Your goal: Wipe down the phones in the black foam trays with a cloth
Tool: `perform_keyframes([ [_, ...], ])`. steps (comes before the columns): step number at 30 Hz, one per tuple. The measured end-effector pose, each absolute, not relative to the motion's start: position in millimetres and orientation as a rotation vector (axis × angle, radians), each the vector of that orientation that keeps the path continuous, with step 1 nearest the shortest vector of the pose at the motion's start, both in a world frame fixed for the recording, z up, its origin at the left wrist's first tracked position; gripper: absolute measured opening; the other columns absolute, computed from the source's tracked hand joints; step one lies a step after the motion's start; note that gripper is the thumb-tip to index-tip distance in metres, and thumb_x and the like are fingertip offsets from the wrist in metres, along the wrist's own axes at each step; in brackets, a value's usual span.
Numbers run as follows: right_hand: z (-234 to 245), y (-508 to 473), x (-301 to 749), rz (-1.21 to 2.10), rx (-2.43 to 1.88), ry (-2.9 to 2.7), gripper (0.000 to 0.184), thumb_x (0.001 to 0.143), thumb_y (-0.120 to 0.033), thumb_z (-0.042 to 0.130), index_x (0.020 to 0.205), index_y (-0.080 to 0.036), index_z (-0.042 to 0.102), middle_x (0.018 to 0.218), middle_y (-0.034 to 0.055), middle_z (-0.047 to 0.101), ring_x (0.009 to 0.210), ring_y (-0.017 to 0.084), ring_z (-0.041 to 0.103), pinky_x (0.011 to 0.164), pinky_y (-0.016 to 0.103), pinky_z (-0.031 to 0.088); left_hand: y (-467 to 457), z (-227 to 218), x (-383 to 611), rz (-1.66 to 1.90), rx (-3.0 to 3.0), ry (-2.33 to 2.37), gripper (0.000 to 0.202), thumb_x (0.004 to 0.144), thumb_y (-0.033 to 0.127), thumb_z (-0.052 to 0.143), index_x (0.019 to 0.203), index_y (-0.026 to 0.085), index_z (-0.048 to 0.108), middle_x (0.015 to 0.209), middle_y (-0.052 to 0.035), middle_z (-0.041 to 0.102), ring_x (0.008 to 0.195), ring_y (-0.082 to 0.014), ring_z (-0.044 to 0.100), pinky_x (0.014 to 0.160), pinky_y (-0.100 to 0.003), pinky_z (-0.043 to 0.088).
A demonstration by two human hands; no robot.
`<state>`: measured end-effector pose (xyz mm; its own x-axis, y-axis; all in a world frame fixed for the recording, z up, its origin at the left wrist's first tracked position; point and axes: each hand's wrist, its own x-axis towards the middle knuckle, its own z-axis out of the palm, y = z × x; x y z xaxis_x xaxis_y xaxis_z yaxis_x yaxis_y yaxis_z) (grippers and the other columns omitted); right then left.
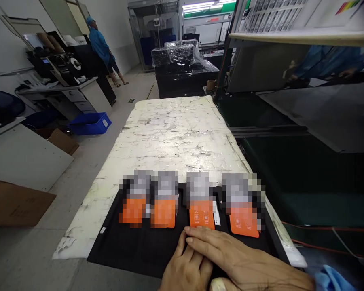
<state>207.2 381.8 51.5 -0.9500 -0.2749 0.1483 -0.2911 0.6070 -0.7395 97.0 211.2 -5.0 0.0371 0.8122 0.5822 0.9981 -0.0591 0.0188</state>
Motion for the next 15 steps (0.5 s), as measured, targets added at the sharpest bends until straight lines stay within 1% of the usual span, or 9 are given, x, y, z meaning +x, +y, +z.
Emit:
perform_keyframes([
  [2, 50, 384, 205, 1.312, 0.522, -2.787, 0.088, 0.090, -0.053, 0.060, 0.158, -0.020, 0.014, 0.159, 0.0183, 0.029, 0.145, 0.030, 0.032, 0.116, 0.047, 0.034, 212, -4, 97, -0.630, -1.920, -1.831, 0.036, 0.097, 0.037, 0.038, 0.116, 0.022, 0.065, 0.123, -0.0021, 0.066, 0.124, -0.0229, 0.054, 0.123, -0.045, 0.014],
  [5, 50, 387, 201, 1.358, 0.555, -2.795, 0.086, 0.091, -0.053, 0.058, 0.158, -0.020, 0.015, 0.159, 0.0177, 0.028, 0.144, 0.030, 0.033, 0.116, 0.047, 0.034, 214, -3, 98, -0.640, -1.909, -1.853, 0.037, 0.098, 0.040, 0.040, 0.117, 0.022, 0.066, 0.124, -0.0032, 0.066, 0.120, -0.0235, 0.056, 0.123, -0.045, 0.015],
  [8, 50, 390, 199, 1.398, 0.562, -2.815, 0.085, 0.091, -0.054, 0.056, 0.158, -0.020, 0.016, 0.159, 0.0175, 0.028, 0.144, 0.031, 0.033, 0.116, 0.049, 0.033, 216, -1, 98, -0.658, -1.895, -1.851, 0.034, 0.099, 0.036, 0.041, 0.114, 0.023, 0.068, 0.119, -0.0030, 0.068, 0.115, -0.0240, 0.059, 0.122, -0.048, 0.016],
  [11, 49, 393, 197, 1.437, 0.567, -2.834, 0.085, 0.091, -0.055, 0.056, 0.158, -0.020, 0.017, 0.160, 0.0174, 0.027, 0.144, 0.032, 0.032, 0.115, 0.050, 0.034, 219, 0, 99, -0.667, -1.874, -1.841, 0.032, 0.098, 0.033, 0.041, 0.110, 0.024, 0.069, 0.113, -0.0023, 0.071, 0.112, -0.0243, 0.061, 0.121, -0.047, 0.019],
  [15, 49, 395, 195, 1.468, 0.545, -2.847, 0.085, 0.090, -0.055, 0.057, 0.157, -0.020, 0.020, 0.159, 0.0171, 0.028, 0.143, 0.034, 0.035, 0.113, 0.051, 0.036, 221, -1, 101, -0.678, -1.848, -1.849, 0.032, 0.097, 0.033, 0.042, 0.108, 0.024, 0.070, 0.112, -0.0048, 0.071, 0.108, -0.0233, 0.063, 0.120, -0.045, 0.023],
])
